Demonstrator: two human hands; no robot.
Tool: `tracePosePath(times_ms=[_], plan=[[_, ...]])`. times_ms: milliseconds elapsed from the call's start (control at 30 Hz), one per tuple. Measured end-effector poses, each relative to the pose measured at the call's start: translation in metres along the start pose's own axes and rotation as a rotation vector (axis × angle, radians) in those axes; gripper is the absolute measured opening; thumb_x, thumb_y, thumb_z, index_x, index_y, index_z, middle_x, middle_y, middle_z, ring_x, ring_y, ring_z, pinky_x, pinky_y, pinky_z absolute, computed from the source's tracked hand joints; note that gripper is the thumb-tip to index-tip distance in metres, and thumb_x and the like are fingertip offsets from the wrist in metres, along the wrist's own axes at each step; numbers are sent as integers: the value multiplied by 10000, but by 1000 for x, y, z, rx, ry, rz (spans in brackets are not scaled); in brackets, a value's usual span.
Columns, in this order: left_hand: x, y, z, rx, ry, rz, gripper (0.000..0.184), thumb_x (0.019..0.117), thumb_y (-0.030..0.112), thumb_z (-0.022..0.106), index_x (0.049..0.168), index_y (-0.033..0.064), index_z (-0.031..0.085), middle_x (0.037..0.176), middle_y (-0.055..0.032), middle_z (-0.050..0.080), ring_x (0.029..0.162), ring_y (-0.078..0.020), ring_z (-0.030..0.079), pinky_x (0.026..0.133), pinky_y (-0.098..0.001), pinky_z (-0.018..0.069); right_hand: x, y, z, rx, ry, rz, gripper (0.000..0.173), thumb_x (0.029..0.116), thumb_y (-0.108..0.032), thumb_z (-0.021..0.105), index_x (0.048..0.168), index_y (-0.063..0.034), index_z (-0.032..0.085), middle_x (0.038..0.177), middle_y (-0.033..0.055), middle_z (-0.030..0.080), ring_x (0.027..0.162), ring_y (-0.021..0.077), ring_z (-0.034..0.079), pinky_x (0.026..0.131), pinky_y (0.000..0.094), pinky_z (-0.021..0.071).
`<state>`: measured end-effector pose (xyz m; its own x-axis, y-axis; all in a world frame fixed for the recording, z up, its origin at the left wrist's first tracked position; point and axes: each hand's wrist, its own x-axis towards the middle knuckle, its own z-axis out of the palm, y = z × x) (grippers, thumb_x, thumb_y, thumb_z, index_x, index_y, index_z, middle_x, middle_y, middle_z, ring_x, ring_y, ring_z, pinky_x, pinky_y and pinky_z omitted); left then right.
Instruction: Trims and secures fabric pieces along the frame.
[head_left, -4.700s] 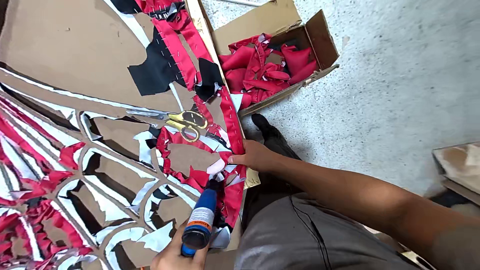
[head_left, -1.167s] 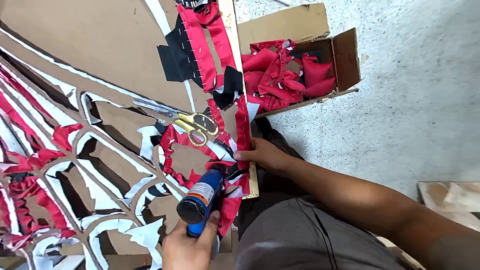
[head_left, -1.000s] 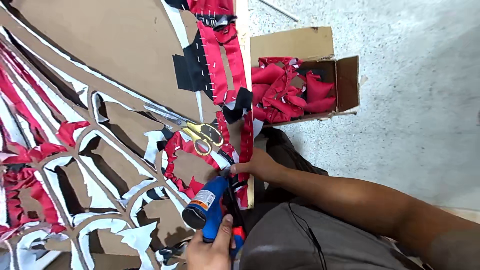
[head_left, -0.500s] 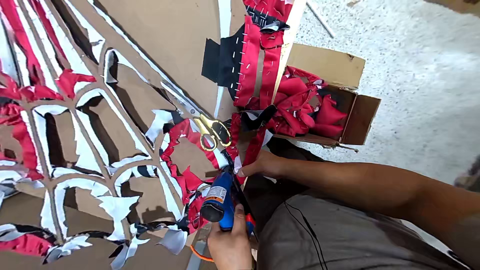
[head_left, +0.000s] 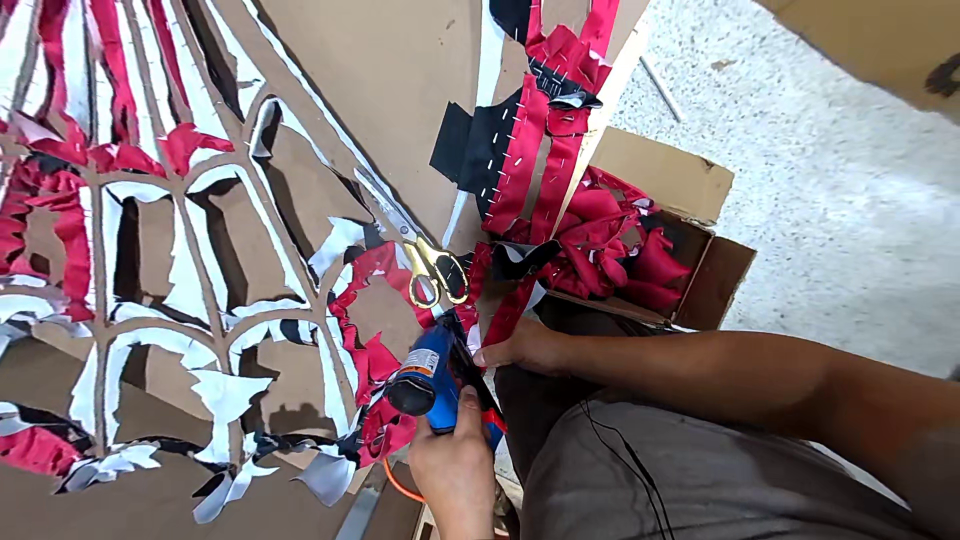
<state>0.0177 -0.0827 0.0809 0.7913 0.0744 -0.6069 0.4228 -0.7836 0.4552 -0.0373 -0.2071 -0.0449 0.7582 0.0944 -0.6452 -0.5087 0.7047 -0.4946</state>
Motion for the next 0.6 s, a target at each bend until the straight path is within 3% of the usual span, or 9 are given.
tracePosePath(times_ms=[133, 267, 300, 367, 400, 433, 500, 533, 600], plan=[[1, 4, 6, -43, 10, -9, 179, 937, 199, 715, 921, 26, 673, 572, -35, 635, 461, -163, 624, 444, -346, 552, -2, -3, -5, -86, -67, 50, 265, 952, -71, 703, 1195, -1, 624, 1055, 94, 703, 966, 142, 696, 894, 325, 593], [7, 14, 9, -27, 4, -23, 181, 940, 206, 722, 911, 33, 679, 582, -36, 640, 471, -171, 630, 455, -362, 556, -30, -51, -15, -886, -289, 157, 276, 1049, -219, 556, 1081, 7, 712, 879, 106, 728, 754, 185, 706, 754, 418, 598], [7, 15, 9, -54, 11, -34, 183, 945, 204, 720, 920, 28, 678, 582, -40, 641, 471, -174, 630, 457, -362, 556, -40, -76, -9, -1087, -294, 91, 286, 1052, -256, 550, 1041, -37, 734, 826, 86, 718, 723, 197, 694, 720, 446, 586], [4, 13, 5, -190, 26, -29, 210, 982, 191, 688, 975, -17, 658, 583, -69, 642, 468, -186, 634, 450, -350, 567, -45, -119, 8, -1315, -142, -233, 250, 1049, -279, 543, 1037, -116, 732, 822, 49, 692, 761, 200, 683, 700, 455, 574], [3, 12, 2, -263, 16, -2, 233, 1007, 193, 652, 1020, -39, 635, 599, -85, 645, 485, -198, 643, 470, -352, 579, -33, -130, 12, -1378, -47, -452, 209, 1037, -271, 560, 1089, -153, 725, 900, 18, 709, 838, 180, 694, 734, 434, 581], [2, 10, -2, -312, -17, 38, 250, 1026, 194, 608, 1069, -53, 606, 634, -97, 658, 526, -210, 666, 514, -358, 603, -12, -136, 11, -1440, -1, -665, 228, 1016, -258, 597, 1199, -183, 711, 1081, -10, 721, 1013, 163, 689, 849, 414, 583], [5, 9, -12, -326, -96, 93, 265, 1023, 177, 581, 1108, -74, 590, 702, -132, 689, 605, -249, 708, 596, -395, 641, 33, -141, -2, -1614, -95, -856, 499, 981, -345, 663, 1452, -197, 585, 1529, 18, 531, 1445, 248, 446, 1164, 509, 380], [7, 11, -17, -272, -116, 114, 259, 1003, 177, 586, 1080, -68, 608, 701, -122, 701, 607, -247, 718, 600, -401, 650, 48, -141, -12, -1700, -151, -847, 572, 982, -414, 649, 1503, -206, 534, 1630, 30, 408, 1533, 301, 307, 1225, 587, 263], [14, 22, -20, -163, -128, 122, 230, 994, 174, 590, 1035, -50, 619, 658, -95, 694, 556, -228, 707, 547, -389, 644, 59, -142, -32, -1749, -156, -844, 543, 1000, -457, 601, 1502, -258, 538, 1655, 4, 371, 1548, 335, 272, 1242, 601, 226]])
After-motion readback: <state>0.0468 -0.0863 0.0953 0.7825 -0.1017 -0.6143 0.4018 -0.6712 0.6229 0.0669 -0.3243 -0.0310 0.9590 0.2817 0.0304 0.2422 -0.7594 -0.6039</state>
